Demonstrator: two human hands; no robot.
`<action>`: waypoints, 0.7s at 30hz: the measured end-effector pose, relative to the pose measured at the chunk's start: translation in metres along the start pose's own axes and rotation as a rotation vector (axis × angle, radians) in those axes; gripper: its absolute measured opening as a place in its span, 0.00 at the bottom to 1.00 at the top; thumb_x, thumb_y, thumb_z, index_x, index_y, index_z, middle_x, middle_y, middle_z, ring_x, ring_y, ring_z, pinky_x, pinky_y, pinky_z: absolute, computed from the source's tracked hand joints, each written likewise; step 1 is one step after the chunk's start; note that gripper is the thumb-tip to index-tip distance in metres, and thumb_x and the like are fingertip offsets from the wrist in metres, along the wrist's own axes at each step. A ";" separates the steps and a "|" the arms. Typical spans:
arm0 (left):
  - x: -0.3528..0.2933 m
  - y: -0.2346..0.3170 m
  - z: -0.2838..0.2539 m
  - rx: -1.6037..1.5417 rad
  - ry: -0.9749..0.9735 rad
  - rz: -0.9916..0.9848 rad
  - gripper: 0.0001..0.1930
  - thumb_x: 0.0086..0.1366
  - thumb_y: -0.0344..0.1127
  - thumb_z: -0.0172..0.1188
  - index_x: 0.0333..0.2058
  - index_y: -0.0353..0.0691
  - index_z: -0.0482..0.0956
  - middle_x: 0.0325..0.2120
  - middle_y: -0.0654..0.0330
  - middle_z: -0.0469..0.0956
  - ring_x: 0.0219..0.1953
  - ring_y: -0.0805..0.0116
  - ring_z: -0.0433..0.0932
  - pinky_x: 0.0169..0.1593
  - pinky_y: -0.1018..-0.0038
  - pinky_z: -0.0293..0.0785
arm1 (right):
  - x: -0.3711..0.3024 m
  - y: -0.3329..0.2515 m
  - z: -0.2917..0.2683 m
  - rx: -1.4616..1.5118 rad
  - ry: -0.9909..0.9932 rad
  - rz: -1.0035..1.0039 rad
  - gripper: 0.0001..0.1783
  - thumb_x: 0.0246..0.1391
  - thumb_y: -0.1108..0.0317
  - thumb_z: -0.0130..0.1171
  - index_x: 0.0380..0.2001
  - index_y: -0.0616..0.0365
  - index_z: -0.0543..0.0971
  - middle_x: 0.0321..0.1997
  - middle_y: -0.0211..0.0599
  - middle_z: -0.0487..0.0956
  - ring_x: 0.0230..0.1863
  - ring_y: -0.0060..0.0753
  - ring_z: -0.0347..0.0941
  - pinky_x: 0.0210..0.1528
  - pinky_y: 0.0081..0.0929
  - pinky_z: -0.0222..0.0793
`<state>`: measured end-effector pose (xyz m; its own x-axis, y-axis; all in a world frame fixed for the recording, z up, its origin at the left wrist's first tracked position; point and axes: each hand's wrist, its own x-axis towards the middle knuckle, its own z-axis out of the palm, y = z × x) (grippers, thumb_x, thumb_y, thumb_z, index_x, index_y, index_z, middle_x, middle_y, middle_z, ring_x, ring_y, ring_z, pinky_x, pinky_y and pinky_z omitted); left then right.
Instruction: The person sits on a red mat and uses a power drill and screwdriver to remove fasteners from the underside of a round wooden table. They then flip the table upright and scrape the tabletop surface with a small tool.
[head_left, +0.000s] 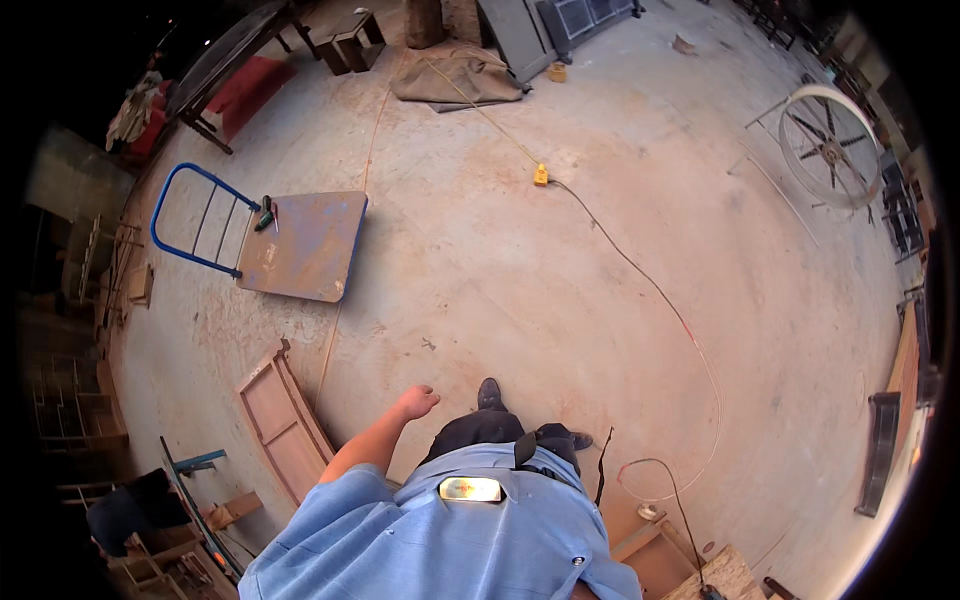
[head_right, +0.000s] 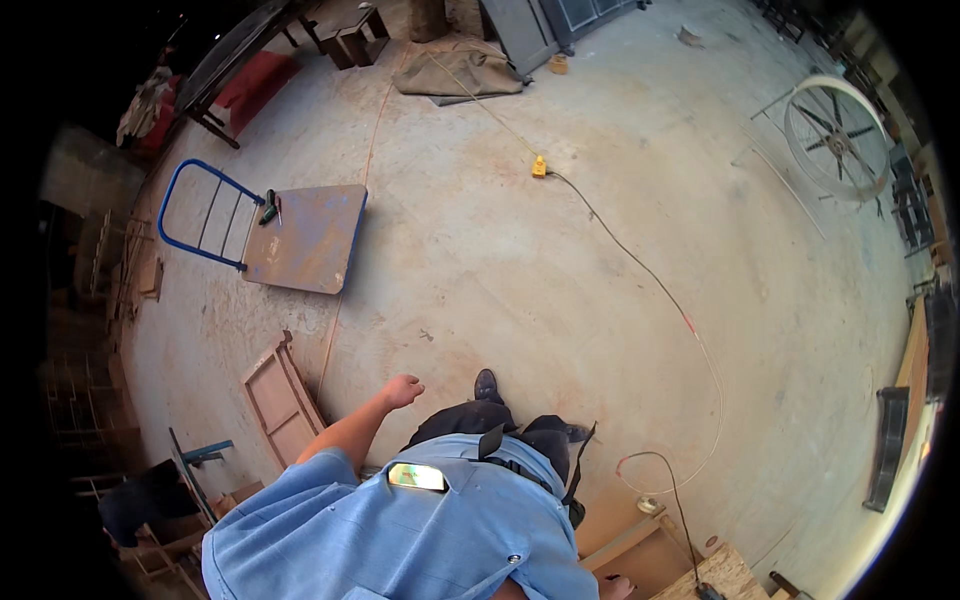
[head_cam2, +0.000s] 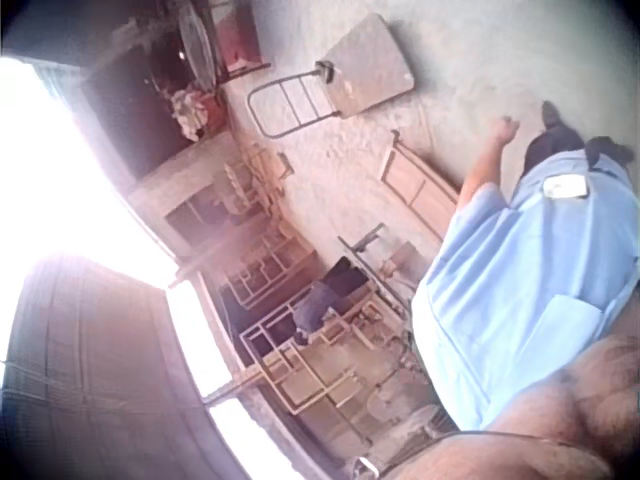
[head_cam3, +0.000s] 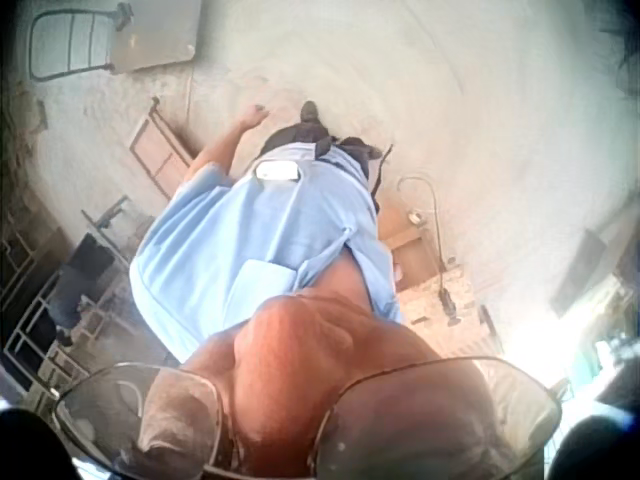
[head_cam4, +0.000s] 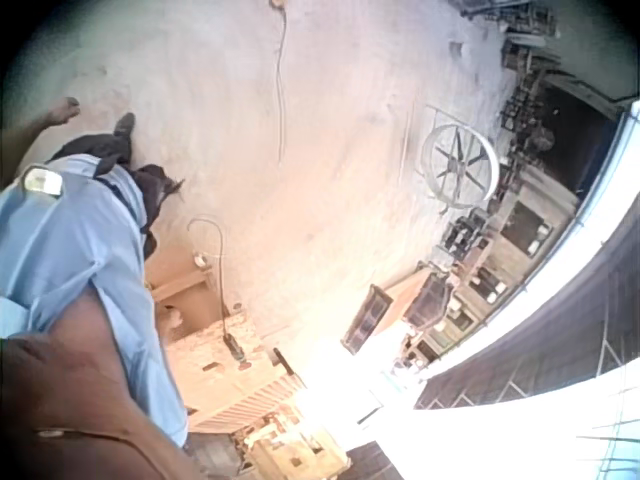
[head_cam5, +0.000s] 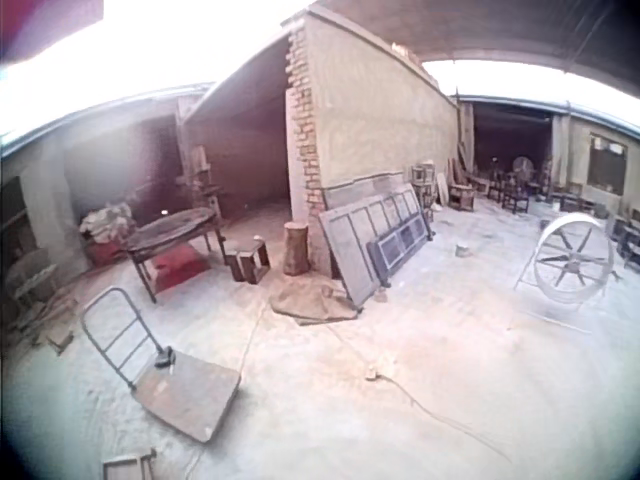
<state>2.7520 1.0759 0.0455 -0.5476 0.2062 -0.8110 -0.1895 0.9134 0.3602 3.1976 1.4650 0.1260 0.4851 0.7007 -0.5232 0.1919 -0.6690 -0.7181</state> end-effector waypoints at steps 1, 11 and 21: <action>0.004 -0.027 -0.011 -0.064 0.020 -0.027 0.29 0.62 0.50 0.55 0.54 0.32 0.76 0.53 0.41 0.76 0.57 0.47 0.74 0.61 0.61 0.69 | -0.015 -0.007 0.025 -0.027 -0.062 -0.011 0.05 0.56 0.72 0.46 0.31 0.60 0.71 0.22 0.35 0.70 0.17 0.29 0.63 0.17 0.25 0.61; 0.091 -0.054 -0.115 -0.349 0.245 -0.057 0.31 0.62 0.51 0.55 0.55 0.32 0.75 0.54 0.43 0.75 0.57 0.47 0.74 0.61 0.61 0.69 | -0.066 -0.108 0.237 -0.128 -0.059 -0.063 0.06 0.56 0.70 0.46 0.36 0.58 0.70 0.22 0.34 0.68 0.18 0.28 0.62 0.18 0.25 0.62; 0.101 -0.016 -0.442 -0.729 0.720 0.085 0.26 0.66 0.46 0.58 0.57 0.34 0.74 0.47 0.48 0.81 0.49 0.60 0.80 0.54 0.68 0.74 | -0.203 -0.214 0.656 -0.259 -0.528 -0.078 0.05 0.60 0.63 0.47 0.33 0.50 0.65 0.20 0.29 0.63 0.19 0.27 0.61 0.18 0.26 0.61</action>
<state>2.3394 0.9275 0.1613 -0.8959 -0.2183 -0.3870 -0.4442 0.4209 0.7909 2.4988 1.6284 0.0844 -0.0159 0.7344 -0.6786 0.4443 -0.6028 -0.6628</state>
